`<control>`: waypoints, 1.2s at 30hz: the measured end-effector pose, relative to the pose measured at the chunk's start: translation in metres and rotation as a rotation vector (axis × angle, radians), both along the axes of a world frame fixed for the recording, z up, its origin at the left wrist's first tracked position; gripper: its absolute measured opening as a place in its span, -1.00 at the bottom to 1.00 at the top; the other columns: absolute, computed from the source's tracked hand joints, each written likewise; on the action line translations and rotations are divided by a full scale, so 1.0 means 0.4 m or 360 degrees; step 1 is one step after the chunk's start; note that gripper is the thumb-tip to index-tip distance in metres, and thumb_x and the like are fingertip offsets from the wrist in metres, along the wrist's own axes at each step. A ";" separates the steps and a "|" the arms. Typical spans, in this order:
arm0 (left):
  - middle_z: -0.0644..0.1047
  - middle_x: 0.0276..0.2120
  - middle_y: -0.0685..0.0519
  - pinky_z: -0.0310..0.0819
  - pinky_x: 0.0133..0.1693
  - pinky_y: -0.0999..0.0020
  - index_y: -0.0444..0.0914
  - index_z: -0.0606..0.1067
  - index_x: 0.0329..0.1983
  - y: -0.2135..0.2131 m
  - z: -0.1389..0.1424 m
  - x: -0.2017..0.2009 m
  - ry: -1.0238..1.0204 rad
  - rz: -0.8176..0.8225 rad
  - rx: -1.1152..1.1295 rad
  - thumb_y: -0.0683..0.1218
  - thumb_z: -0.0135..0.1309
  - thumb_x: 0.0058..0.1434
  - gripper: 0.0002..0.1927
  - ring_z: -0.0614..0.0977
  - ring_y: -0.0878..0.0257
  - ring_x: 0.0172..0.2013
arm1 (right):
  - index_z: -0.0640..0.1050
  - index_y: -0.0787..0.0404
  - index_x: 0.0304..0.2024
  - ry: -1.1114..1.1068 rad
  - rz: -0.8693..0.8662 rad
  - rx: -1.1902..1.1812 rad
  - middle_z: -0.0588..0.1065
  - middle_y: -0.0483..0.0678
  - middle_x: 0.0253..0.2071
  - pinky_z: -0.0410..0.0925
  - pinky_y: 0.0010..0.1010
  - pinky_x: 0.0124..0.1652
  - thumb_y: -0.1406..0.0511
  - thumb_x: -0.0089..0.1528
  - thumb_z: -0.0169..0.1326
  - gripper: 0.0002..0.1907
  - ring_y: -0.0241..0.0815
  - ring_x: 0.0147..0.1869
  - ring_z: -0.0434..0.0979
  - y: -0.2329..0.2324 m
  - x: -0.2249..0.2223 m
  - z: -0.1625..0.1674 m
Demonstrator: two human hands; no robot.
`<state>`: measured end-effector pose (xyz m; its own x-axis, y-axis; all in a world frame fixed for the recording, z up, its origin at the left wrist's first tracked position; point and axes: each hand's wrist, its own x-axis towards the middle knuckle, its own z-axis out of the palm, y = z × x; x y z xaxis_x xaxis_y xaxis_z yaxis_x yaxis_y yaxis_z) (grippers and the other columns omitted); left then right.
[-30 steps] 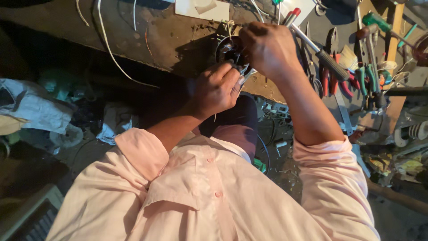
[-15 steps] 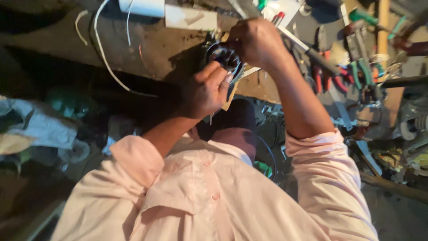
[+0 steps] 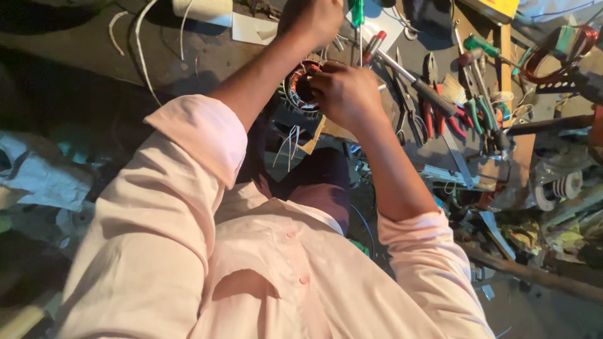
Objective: The person works on a motor stator on a cluttered workbench, inserting white insulating strips into the copper coil slots, tucking wires into place, cutting material with scissors, and tapping the assembly with a hammer. They repeatedly adjust the windings and press components into the stator slots by hand.
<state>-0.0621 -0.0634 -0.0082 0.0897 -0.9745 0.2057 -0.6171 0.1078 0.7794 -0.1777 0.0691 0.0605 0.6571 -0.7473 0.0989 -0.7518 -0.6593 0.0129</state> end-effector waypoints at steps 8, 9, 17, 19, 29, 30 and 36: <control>0.62 -0.66 -0.06 0.67 -0.49 0.20 -0.29 0.57 -0.55 0.042 0.038 0.068 0.0651 -0.0080 0.0395 0.09 -0.03 0.26 -0.58 0.72 0.09 -0.64 | 0.71 -0.18 -0.08 0.0231 0.0150 -0.0007 0.63 -0.16 -0.23 0.40 -0.21 -0.41 0.32 0.23 0.07 -0.68 -0.09 -0.35 0.61 -0.054 0.037 -0.053; 0.61 -0.68 -0.04 0.67 -0.50 0.20 -0.29 0.56 -0.56 0.047 0.045 0.070 0.0696 -0.0085 0.0392 0.08 -0.01 0.25 -0.58 0.71 0.12 -0.65 | 0.71 -0.19 -0.08 0.0255 0.0137 -0.0005 0.63 -0.16 -0.25 0.40 -0.20 -0.43 0.33 0.24 0.05 -0.67 -0.09 -0.37 0.61 -0.058 0.037 -0.057; 0.58 -0.75 0.00 0.63 -0.45 0.26 -0.25 0.56 -0.69 0.042 0.035 0.078 0.0591 -0.0077 0.0270 0.07 0.05 0.26 -0.54 0.69 0.18 -0.68 | 0.70 -0.05 -0.15 0.0093 0.0289 -0.0048 0.63 -0.13 -0.23 0.40 -0.22 -0.41 0.34 0.16 0.10 -0.73 -0.08 -0.34 0.61 -0.060 0.025 -0.068; 0.57 -0.74 -0.02 0.65 -0.46 0.26 -0.27 0.56 -0.68 0.043 0.027 0.081 0.0661 -0.0109 0.0294 0.05 0.03 0.27 -0.54 0.70 0.17 -0.68 | 0.68 0.02 -0.21 0.0030 0.0304 0.0026 0.64 -0.13 -0.19 0.39 -0.21 -0.40 0.36 0.15 0.13 -0.80 -0.06 -0.34 0.60 -0.056 0.020 -0.049; 0.55 -0.77 -0.01 0.65 -0.48 0.31 -0.27 0.55 -0.70 0.051 0.036 0.093 0.0667 -0.0155 0.0493 0.02 -0.04 0.27 -0.53 0.65 0.19 -0.73 | 0.58 0.27 -0.28 -0.0566 0.0481 0.0781 0.53 0.03 -0.28 0.40 -0.19 -0.19 0.45 0.16 0.21 -0.91 0.03 -0.19 0.57 0.066 -0.065 0.100; 0.55 -0.75 -0.05 0.65 -0.48 0.25 -0.29 0.54 -0.69 0.054 0.035 0.089 0.0729 -0.0132 0.0523 0.02 -0.04 0.26 -0.54 0.67 0.14 -0.70 | 0.58 0.29 -0.28 -0.0577 0.0470 0.0800 0.52 0.05 -0.31 0.39 -0.19 -0.20 0.44 0.15 0.23 -0.90 0.03 -0.20 0.56 0.072 -0.075 0.096; 0.56 -0.54 -0.32 0.53 -0.30 -0.06 -0.34 0.55 -0.62 0.047 0.024 0.057 0.0292 0.0064 -0.0018 0.06 0.08 0.15 -0.61 0.64 -0.25 -0.41 | 0.57 0.29 -0.07 -0.1644 0.0011 0.1628 0.55 -0.09 -0.18 0.45 -0.42 -0.06 0.47 0.34 0.16 -0.88 -0.29 -0.09 0.55 -0.020 -0.147 0.040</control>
